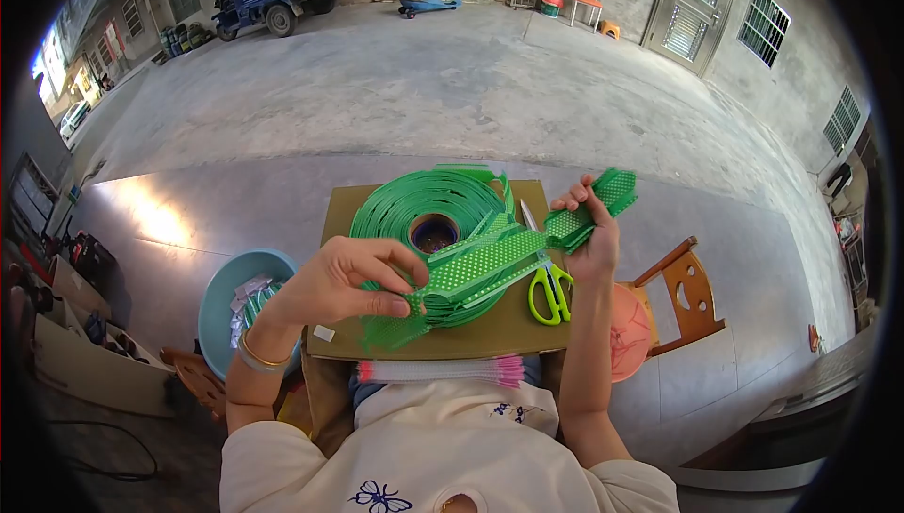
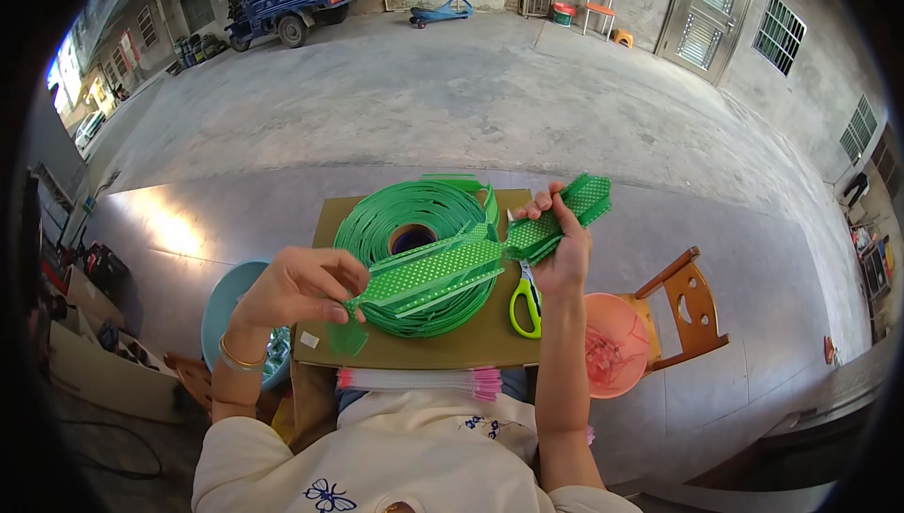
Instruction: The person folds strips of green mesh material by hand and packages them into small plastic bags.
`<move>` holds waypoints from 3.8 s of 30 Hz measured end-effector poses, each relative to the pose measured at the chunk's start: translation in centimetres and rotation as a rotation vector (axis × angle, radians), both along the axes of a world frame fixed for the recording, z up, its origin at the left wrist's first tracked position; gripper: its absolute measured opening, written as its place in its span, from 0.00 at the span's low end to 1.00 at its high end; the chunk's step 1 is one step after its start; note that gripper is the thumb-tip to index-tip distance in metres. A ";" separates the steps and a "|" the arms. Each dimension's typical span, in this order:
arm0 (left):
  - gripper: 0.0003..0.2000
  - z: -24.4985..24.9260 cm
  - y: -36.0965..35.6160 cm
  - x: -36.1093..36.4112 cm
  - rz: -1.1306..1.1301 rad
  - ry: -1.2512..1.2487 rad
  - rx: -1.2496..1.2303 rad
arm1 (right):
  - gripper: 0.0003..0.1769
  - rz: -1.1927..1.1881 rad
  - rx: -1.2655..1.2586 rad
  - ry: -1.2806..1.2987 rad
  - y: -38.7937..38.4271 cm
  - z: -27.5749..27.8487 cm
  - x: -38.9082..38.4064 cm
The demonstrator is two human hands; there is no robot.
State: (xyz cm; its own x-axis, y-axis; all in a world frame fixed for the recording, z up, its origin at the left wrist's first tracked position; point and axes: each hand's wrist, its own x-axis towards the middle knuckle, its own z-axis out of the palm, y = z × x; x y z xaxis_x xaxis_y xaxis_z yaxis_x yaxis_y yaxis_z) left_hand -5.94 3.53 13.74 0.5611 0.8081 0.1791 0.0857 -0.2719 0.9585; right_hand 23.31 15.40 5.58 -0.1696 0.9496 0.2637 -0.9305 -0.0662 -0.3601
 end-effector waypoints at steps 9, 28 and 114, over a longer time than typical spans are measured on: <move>0.09 0.9 2.3 4.2 -0.110 -0.211 0.372 | 0.08 0.134 -0.202 -0.317 -1.9 -2.6 -5.8; 0.10 -4.3 4.3 7.2 0.538 -0.343 -0.005 | 0.46 0.577 0.069 -0.406 -7.0 -0.9 -7.9; 0.09 -6.7 1.6 7.1 0.473 -0.003 0.079 | 0.14 -0.103 -0.023 -0.454 -7.4 0.3 -7.3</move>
